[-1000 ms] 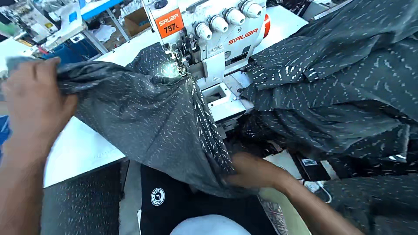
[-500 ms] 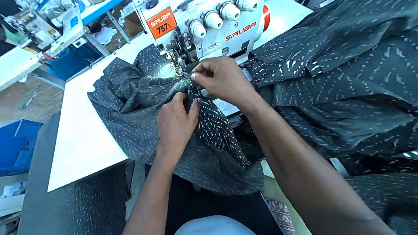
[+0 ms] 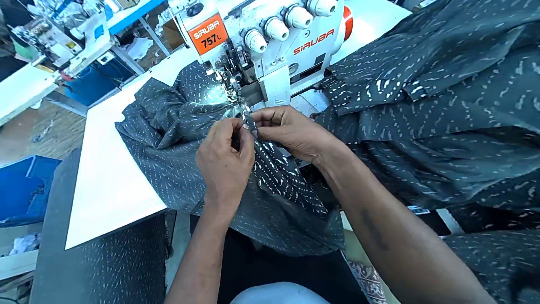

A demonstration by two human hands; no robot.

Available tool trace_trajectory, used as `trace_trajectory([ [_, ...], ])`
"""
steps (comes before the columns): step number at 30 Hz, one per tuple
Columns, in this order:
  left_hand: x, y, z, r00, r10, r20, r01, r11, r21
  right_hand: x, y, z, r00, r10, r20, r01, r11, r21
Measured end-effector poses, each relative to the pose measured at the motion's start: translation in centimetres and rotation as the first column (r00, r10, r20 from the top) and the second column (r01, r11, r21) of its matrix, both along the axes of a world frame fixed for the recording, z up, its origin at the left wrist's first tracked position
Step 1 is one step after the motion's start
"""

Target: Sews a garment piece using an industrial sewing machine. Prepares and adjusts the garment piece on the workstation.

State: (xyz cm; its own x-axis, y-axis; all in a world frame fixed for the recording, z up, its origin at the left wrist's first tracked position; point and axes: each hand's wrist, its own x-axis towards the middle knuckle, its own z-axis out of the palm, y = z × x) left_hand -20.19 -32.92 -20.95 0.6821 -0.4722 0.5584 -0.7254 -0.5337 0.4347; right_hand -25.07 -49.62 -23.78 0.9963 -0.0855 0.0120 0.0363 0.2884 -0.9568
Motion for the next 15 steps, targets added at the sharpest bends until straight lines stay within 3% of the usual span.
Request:
trace_trajectory([
  [6, 0.1, 0.2, 0.6, 0.996, -0.087, 0.034, 0.084, 0.993, 0.085, 0.4, 2.0, 0.2, 1.0, 0.02, 0.015, -0.019, 0.996, -0.088],
  [10, -0.8, 1.2, 0.0, 0.99, -0.097, -0.101, 0.105, 0.992, 0.076, -1.6, 1.8, -1.4, 0.984, -0.17, 0.058, 0.179, 0.913, -0.367],
  [15, -2.5, 1.0, -1.3, 0.946, -0.14, -0.293, 0.137, 0.99, -0.032, -4.0, 2.9, -1.5, 0.928, -0.351, 0.126, 0.372, 0.846, -0.382],
])
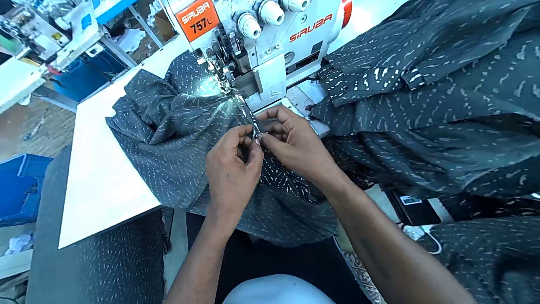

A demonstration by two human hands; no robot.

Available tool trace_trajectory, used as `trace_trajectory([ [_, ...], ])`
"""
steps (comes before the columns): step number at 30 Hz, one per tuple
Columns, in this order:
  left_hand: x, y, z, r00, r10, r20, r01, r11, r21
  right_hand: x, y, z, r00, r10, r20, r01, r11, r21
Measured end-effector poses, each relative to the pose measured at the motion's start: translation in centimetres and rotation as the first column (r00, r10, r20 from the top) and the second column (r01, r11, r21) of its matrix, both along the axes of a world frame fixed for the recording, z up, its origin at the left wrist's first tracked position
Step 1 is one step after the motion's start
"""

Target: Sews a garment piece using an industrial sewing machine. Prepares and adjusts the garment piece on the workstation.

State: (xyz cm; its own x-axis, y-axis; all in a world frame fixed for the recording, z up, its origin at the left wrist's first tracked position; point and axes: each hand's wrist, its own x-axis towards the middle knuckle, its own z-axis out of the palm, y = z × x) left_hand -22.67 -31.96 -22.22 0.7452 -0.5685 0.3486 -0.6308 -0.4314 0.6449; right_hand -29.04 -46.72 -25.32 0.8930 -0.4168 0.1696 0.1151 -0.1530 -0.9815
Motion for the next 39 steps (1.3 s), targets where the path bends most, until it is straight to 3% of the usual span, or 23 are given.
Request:
trace_trajectory([
  [4, -0.7, 0.0, -0.3, 0.995, -0.026, -0.097, 0.017, 0.996, -0.093, -0.9, 0.3, -0.3, 0.995, -0.034, 0.097, 0.039, 0.998, -0.05],
  [9, -1.5, 0.1, -0.2, 0.976, -0.084, -0.201, 0.064, 0.992, -0.108, -0.5, 0.0, 0.1, 0.998, -0.038, 0.053, 0.041, 0.997, -0.058],
  [13, -1.6, 0.9, 0.3, 0.858, -0.24, -0.454, 0.206, 0.971, -0.124, 1.2, -0.6, 0.4, 0.998, -0.055, -0.034, 0.049, 0.988, -0.148],
  [14, -1.5, 1.5, 0.5, 0.876, -0.237, -0.419, 0.219, 0.972, -0.09, 1.5, -0.8, 0.6, 0.996, -0.073, -0.053, 0.061, 0.978, -0.201],
  [16, -0.5, 2.7, 0.8, 0.964, -0.183, -0.195, 0.184, 0.983, -0.013, 1.8, -1.1, 0.8, 0.992, -0.11, -0.055, 0.091, 0.96, -0.263],
  [19, 2.2, 3.8, 2.0, 0.994, -0.023, 0.105, 0.021, 1.0, 0.015, 1.7, -0.9, 0.7, 0.993, -0.119, 0.009, 0.118, 0.973, -0.197],
  [22, 3.0, 4.6, 2.1, 0.975, 0.098, 0.201, -0.144, 0.963, 0.23, 1.9, -0.5, 0.5, 0.99, -0.141, -0.02, 0.132, 0.963, -0.237],
  [26, 2.2, 5.8, -2.2, 0.959, 0.117, 0.26, -0.205, 0.915, 0.347, 2.0, -0.6, 0.2, 0.985, -0.17, -0.009, 0.16, 0.946, -0.281],
  [28, 2.7, 7.1, -3.8, 0.961, 0.108, 0.255, -0.187, 0.932, 0.31, 1.9, -0.9, 0.0, 0.991, -0.128, 0.034, 0.132, 0.973, -0.188],
  [32, 3.9, 9.1, -3.9, 0.971, 0.109, 0.214, -0.139, 0.982, 0.13, 1.8, -1.4, 0.2, 0.998, 0.021, 0.064, -0.034, 0.978, 0.205],
  [34, 4.3, 9.7, -3.6, 0.971, 0.116, 0.209, -0.134, 0.988, 0.073, 2.0, -1.2, 0.4, 1.0, 0.011, 0.017, -0.013, 0.994, 0.106],
  [37, 4.4, 10.0, -3.6, 0.972, 0.12, 0.203, -0.129, 0.991, 0.033, 2.7, -0.1, 0.3, 0.994, -0.103, -0.047, 0.087, 0.959, -0.268],
  [39, 4.4, 9.9, -3.6, 0.972, 0.127, 0.197, -0.129, 0.992, 0.001, 3.1, 0.3, -0.1, 0.983, -0.185, 0.003, 0.175, 0.922, -0.346],
])
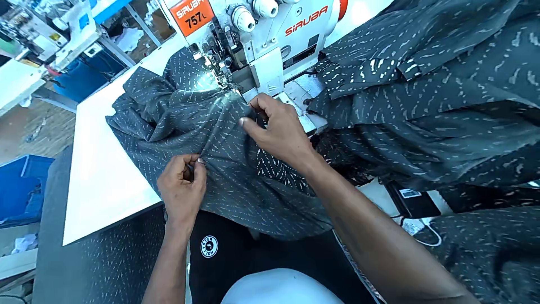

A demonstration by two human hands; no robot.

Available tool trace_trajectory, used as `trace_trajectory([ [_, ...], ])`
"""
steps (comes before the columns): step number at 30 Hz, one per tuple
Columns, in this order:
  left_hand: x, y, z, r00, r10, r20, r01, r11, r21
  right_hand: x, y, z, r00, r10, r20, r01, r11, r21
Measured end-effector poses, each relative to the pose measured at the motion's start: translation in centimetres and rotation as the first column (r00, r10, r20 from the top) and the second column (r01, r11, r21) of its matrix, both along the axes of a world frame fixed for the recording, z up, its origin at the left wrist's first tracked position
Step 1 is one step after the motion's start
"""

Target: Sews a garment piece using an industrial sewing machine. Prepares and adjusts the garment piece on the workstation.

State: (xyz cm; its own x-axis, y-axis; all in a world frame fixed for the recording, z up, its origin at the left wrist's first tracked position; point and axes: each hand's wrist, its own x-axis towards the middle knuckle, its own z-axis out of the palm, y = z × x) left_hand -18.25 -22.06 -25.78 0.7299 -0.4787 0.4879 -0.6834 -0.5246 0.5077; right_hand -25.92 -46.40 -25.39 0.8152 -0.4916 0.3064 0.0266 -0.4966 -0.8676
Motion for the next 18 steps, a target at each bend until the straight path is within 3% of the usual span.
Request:
trace_trajectory([
  [2, 0.2, 0.0, 0.2, 1.0, 0.003, 0.007, -0.003, 1.0, -0.017, 0.0, -0.3, -0.1, 0.997, 0.031, 0.067, -0.04, 0.99, 0.137],
  [6, 0.7, 0.1, 0.6, 1.0, -0.003, 0.013, 0.003, 1.0, -0.016, -0.8, -0.9, -0.3, 0.98, 0.094, 0.176, -0.164, 0.88, 0.445],
  [13, 0.7, -1.9, 2.8, 1.0, -0.02, 0.019, 0.019, 0.998, 0.063, -1.4, -0.7, -0.8, 0.971, 0.009, 0.24, -0.146, 0.815, 0.56],
  [18, 0.5, -6.0, 5.9, 0.983, -0.149, 0.107, 0.154, 0.987, -0.046, -1.0, 0.0, -1.0, 0.938, -0.044, 0.345, -0.236, 0.648, 0.724],
])
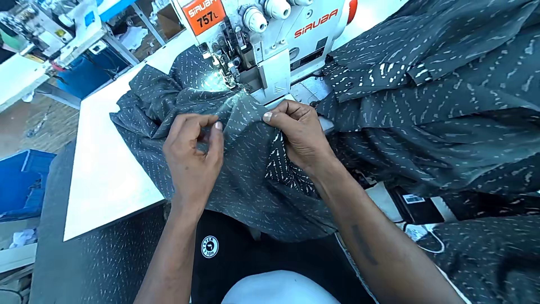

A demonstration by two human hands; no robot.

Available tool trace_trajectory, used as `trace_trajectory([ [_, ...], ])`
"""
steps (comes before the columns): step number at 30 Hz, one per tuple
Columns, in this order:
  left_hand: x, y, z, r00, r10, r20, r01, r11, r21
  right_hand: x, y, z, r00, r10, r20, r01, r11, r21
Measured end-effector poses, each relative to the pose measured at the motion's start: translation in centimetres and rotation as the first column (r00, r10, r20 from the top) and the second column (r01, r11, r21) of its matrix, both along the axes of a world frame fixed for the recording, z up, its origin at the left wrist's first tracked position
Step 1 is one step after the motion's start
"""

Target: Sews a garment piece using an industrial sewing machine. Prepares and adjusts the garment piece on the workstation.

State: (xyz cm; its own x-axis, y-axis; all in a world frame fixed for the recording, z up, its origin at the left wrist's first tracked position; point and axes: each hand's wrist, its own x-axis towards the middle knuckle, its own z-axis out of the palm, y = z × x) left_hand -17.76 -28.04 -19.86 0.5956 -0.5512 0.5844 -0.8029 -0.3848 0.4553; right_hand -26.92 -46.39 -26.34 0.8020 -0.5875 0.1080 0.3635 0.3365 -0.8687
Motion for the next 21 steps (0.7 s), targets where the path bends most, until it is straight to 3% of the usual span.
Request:
trace_trajectory([
  [3, 0.7, -1.9, 1.1, 1.0, 0.023, 0.0, -0.022, 0.996, 0.092, 0.0, 0.4, -0.2, 1.0, -0.013, 0.002, 0.013, 0.999, 0.046],
  [7, 2.7, -3.0, 0.3, 1.0, 0.024, 0.009, -0.025, 0.988, 0.15, 0.0, 0.7, -0.3, 0.997, -0.026, -0.075, 0.03, 0.998, 0.055],
  [12, 3.5, -2.8, 0.1, 1.0, -0.001, 0.014, -0.001, 0.987, 0.163, -0.3, -0.1, 0.4, 0.972, 0.185, -0.147, -0.173, 0.981, 0.087],
  [21, 3.8, -2.5, -0.1, 0.999, -0.038, 0.023, 0.033, 0.983, 0.182, -0.4, -0.1, 0.6, 0.94, 0.324, -0.105, -0.323, 0.946, 0.032],
])
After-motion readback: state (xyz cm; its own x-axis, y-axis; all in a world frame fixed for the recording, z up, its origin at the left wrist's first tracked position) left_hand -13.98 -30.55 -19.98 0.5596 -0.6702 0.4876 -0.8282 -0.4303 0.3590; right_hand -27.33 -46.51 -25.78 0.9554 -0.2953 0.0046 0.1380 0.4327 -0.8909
